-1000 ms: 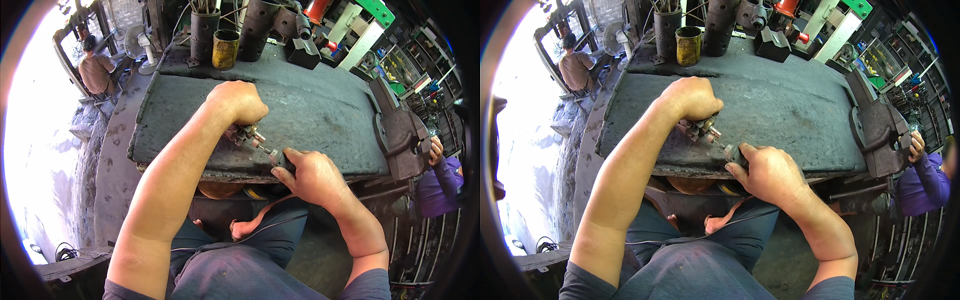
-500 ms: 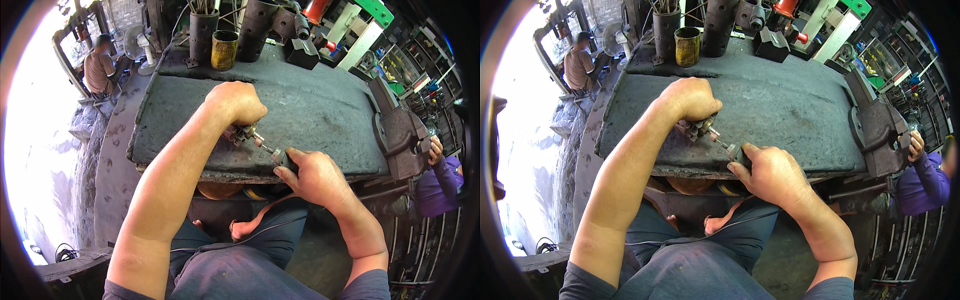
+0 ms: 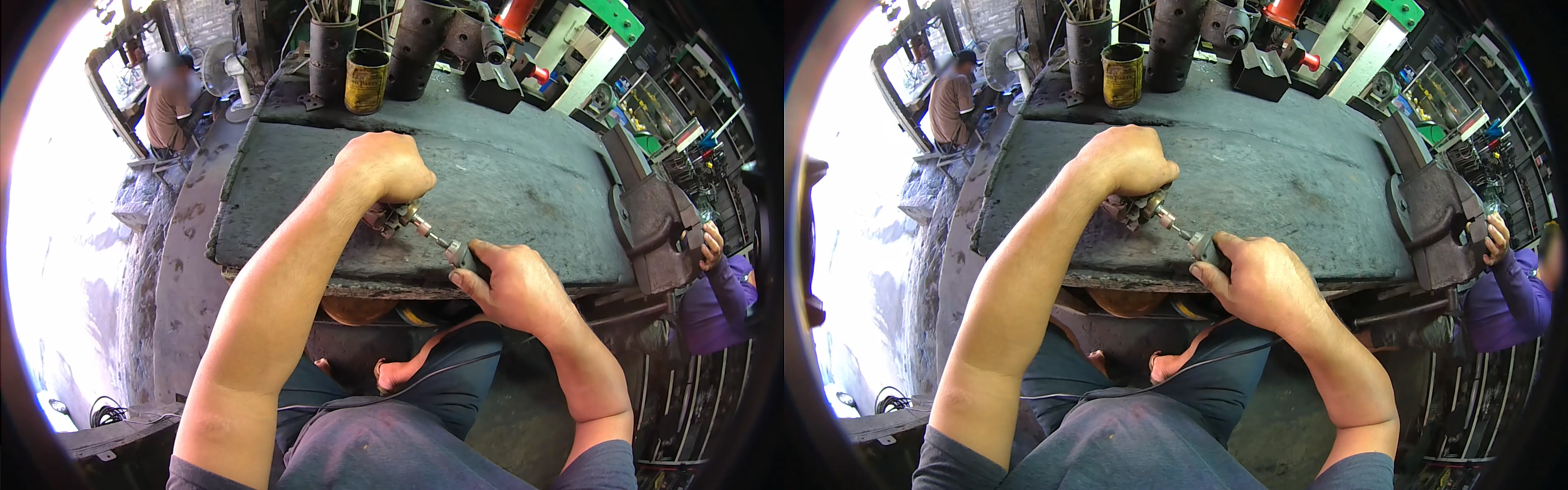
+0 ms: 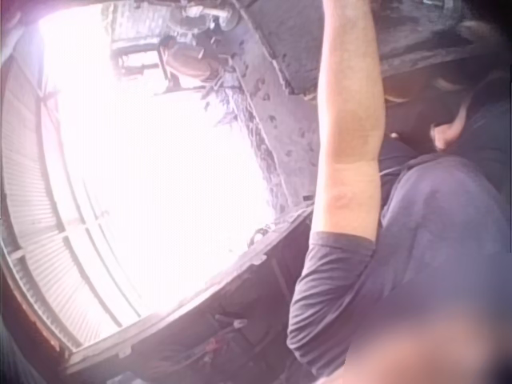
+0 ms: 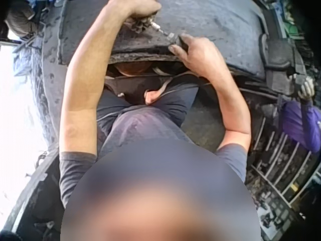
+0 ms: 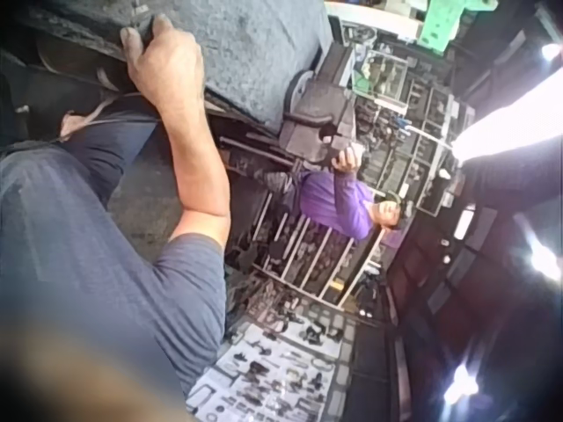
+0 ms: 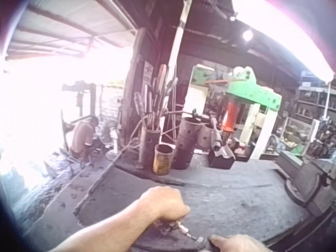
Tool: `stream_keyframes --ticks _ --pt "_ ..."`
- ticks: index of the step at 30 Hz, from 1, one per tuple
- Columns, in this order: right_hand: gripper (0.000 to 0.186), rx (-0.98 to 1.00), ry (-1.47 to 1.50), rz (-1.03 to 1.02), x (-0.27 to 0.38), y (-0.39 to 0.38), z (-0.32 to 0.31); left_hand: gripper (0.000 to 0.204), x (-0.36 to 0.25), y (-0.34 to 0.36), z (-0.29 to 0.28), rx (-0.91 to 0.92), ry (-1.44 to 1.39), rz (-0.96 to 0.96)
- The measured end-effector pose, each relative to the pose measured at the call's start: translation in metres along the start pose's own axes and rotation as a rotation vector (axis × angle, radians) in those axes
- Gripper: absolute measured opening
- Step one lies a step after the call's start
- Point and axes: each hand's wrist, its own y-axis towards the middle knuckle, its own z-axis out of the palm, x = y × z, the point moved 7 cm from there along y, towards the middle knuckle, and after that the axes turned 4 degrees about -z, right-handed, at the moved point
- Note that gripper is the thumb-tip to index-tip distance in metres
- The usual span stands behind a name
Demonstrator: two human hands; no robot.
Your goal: The person uses a handheld rotary tool to grind a small metal part on a workbench. They repeatedly reposition the part and grind different surfaces while another person stands nearby.
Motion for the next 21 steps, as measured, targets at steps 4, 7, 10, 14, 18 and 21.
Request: stream_keyframes --ticks 4,7,10,14,18,21 --pt "0.047 0.0 0.003 0.058 -0.0057 -0.0001 -0.0002 0.051 -0.0013 -0.0011 -0.0013 -0.038 -0.001 0.023" --pt "0.047 -0.026 0.006 0.012 -0.0042 -0.0005 -0.0016 0.051 0.0001 -0.002 -0.003 -0.071 -0.021 0.042" --pt "0.047 -0.002 0.005 0.039 -0.0082 0.0002 0.0 0.053 -0.0022 0.0002 -0.0004 -0.018 0.013 0.034" --pt "0.042 0.01 0.04 0.0 -0.0051 0.0012 0.0009 0.053 -0.0021 -0.0021 -0.0021 -0.013 0.011 0.019" --pt "0.042 -0.002 0.044 0.044 -0.0076 0.0041 -0.0004 0.052 -0.0028 -0.0022 -0.0019 -0.013 0.028 0.028" --pt "0.045 -0.025 0.03 -0.006 -0.0029 0.0048 -0.001 0.052 -0.001 -0.0019 -0.0016 -0.027 0.004 0.021"
